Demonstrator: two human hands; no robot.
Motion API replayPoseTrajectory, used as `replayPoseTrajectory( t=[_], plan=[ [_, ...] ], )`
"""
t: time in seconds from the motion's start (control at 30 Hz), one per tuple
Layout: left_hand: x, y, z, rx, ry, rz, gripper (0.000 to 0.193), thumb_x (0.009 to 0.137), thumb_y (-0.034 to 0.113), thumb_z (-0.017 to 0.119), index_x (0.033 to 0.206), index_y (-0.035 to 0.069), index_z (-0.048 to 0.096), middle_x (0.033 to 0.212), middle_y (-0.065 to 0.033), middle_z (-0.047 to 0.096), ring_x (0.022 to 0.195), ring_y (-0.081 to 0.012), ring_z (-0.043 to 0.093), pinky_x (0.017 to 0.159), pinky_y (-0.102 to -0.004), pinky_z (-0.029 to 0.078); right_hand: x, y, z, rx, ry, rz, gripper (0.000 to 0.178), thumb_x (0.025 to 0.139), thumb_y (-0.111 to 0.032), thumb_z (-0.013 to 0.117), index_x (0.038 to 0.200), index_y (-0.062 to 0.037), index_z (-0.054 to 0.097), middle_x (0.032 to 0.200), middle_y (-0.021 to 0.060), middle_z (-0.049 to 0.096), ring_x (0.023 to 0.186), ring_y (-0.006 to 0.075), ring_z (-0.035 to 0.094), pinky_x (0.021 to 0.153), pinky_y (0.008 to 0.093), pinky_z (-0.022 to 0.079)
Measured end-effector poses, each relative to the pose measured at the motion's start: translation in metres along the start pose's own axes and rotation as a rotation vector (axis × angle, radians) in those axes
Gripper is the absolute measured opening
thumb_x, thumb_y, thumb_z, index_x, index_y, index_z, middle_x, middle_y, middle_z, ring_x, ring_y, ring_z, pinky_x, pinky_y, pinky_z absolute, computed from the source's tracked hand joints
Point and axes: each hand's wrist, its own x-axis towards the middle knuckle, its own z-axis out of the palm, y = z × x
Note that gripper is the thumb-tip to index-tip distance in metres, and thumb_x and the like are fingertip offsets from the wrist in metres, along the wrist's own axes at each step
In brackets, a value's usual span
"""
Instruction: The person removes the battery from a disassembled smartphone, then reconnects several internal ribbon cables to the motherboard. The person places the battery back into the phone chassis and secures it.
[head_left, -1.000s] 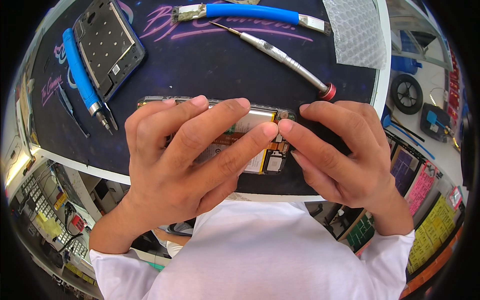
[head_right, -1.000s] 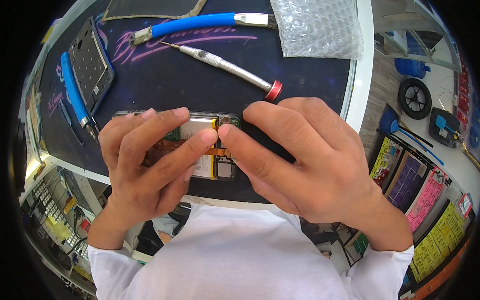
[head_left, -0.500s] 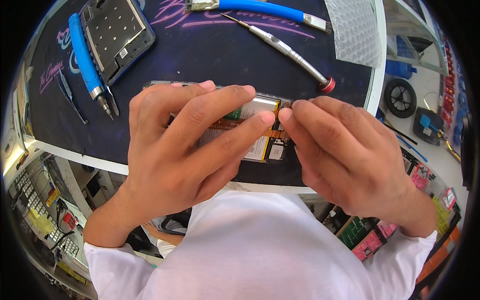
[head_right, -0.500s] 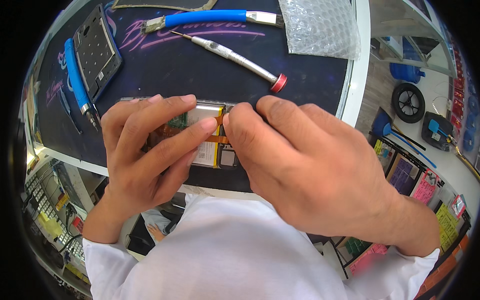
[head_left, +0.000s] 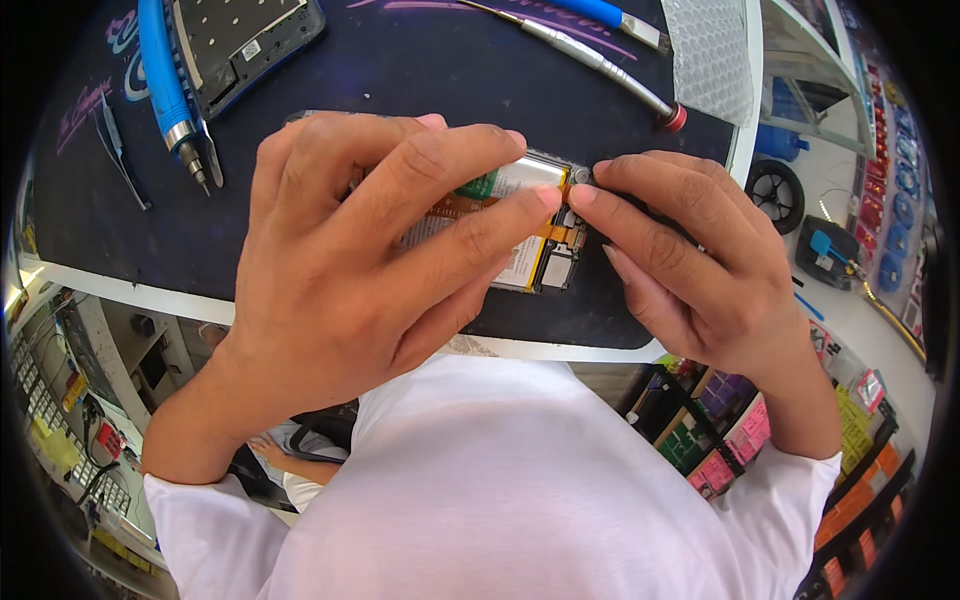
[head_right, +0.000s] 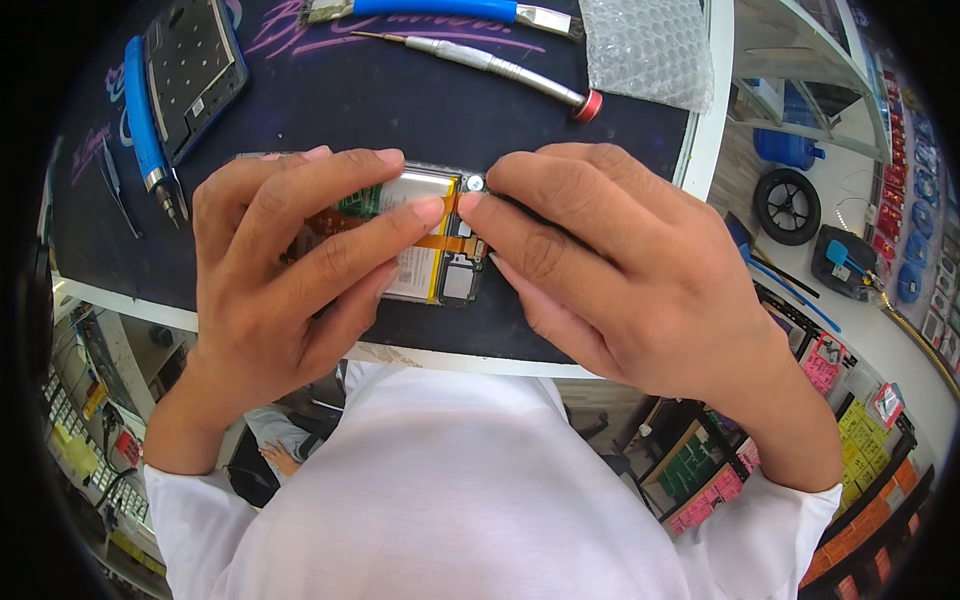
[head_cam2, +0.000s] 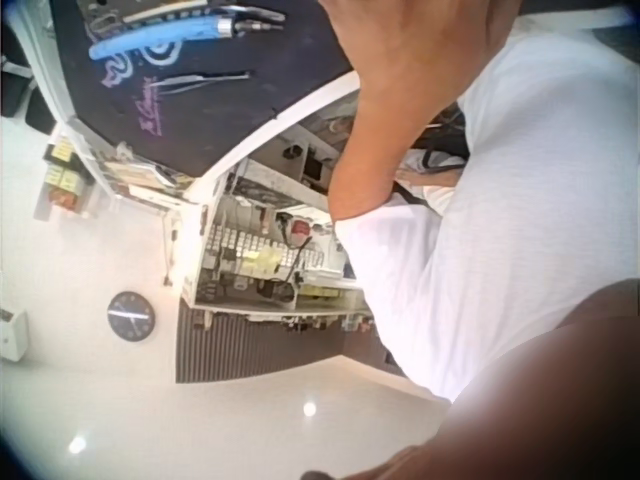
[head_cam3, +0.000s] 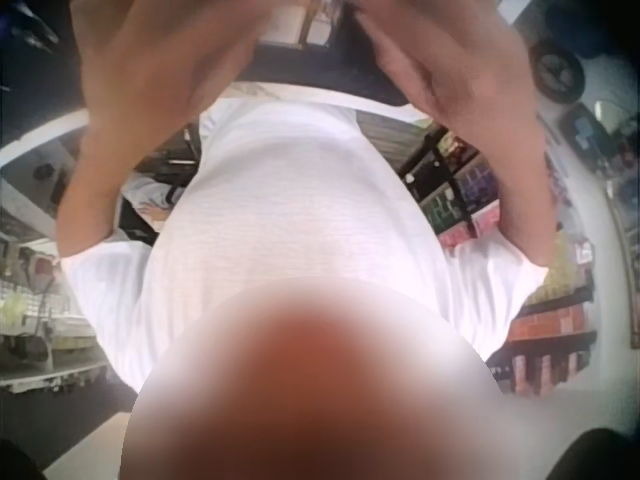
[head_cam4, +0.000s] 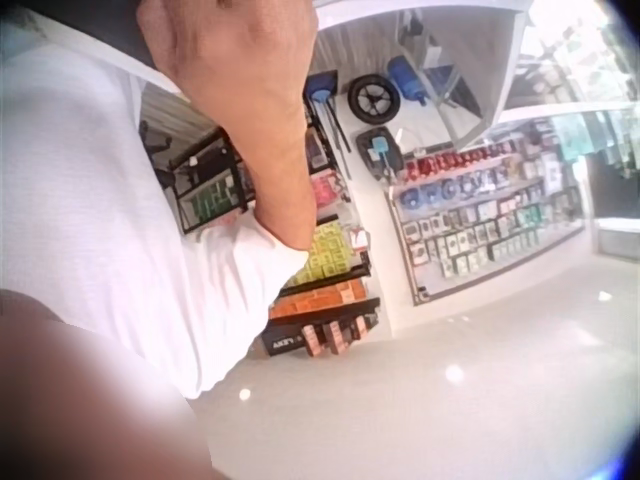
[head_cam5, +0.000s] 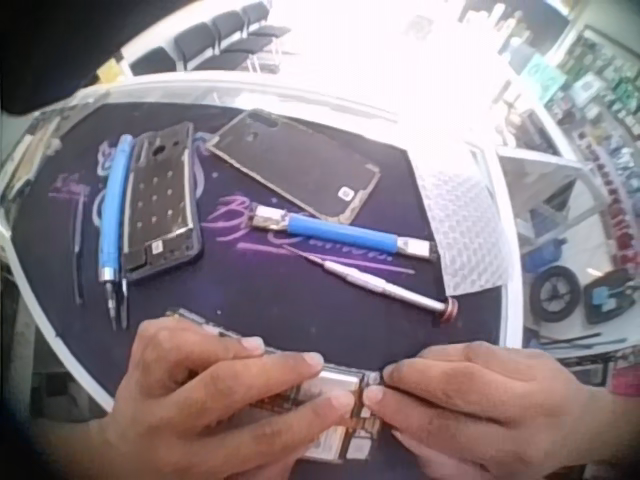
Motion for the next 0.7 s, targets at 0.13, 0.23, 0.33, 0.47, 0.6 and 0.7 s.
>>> replayPoseTrajectory(
  t=[0.13,0.23,0.33,0.47,0.6,0.7],
  plan=[
    [-0.002,0.000,0.002,0.011,0.006,-0.002,0.044,0.087,0.013,0.085,0.130,0.023,0.086,0.143,-0.0017,0.073,0.121,-0.0277,0.061,0.106,-0.0408,0.049,0.001,-0.005,0.005,-0.089,0.019,-0.039,0.043,0.086,0.002,0.077,0.129,0.0065,0.079,0.125,0.0208,0.073,0.107,0.0352,0.077,0.090,0.0444,0.065],
    [-0.003,0.001,0.002,0.011,0.009,-0.006,0.044,0.087,0.012,0.085,0.130,0.023,0.086,0.143,-0.0007,0.073,0.121,-0.0269,0.061,0.105,-0.0401,0.048,0.001,-0.005,0.006,-0.091,0.014,-0.033,0.042,0.086,0.003,0.077,0.128,0.0068,0.079,0.126,0.0199,0.073,0.107,0.0358,0.076,0.091,0.0439,0.065],
    [-0.003,0.002,0.002,-0.002,0.004,-0.026,0.044,0.088,0.011,0.085,0.130,0.024,0.086,0.143,0.0001,0.073,0.120,-0.0256,0.061,0.104,-0.0391,0.048,0.001,-0.005,0.001,-0.070,0.002,-0.022,0.039,0.089,0.003,0.076,0.128,0.0055,0.080,0.126,0.0187,0.074,0.108,0.0347,0.076,0.093,0.0425,0.064],
    [-0.001,0.003,0.004,-0.061,0.032,-0.039,0.044,0.088,0.009,0.084,0.130,0.023,0.086,0.142,0.0003,0.074,0.118,-0.0238,0.061,0.102,-0.0374,0.048,0.001,0.000,-0.011,0.104,-0.010,0.101,0.030,0.100,0.000,0.070,0.128,0.0027,0.081,0.126,0.0186,0.076,0.110,0.0307,0.077,0.095,0.0391,0.061],
    [-0.001,0.003,0.006,-0.007,0.070,-0.005,0.044,0.089,0.008,0.084,0.130,0.022,0.086,0.142,-0.0001,0.074,0.115,-0.0232,0.061,0.101,-0.0366,0.049,0.000,0.009,-0.014,0.190,0.017,0.129,0.027,0.106,-0.004,0.067,0.128,-0.0001,0.082,0.126,0.0184,0.077,0.111,0.0281,0.076,0.094,0.0375,0.059],
    [-0.002,0.004,0.006,-0.006,0.092,0.004,0.043,0.090,0.007,0.083,0.130,0.021,0.086,0.141,-0.0008,0.075,0.116,-0.0238,0.061,0.101,-0.0375,0.049,0.000,0.012,-0.009,0.135,-0.011,0.026,0.028,0.105,-0.003,0.068,0.129,-0.0017,0.082,0.127,0.0166,0.075,0.110,0.0269,0.075,0.093,0.0368,0.059]
  ],
)
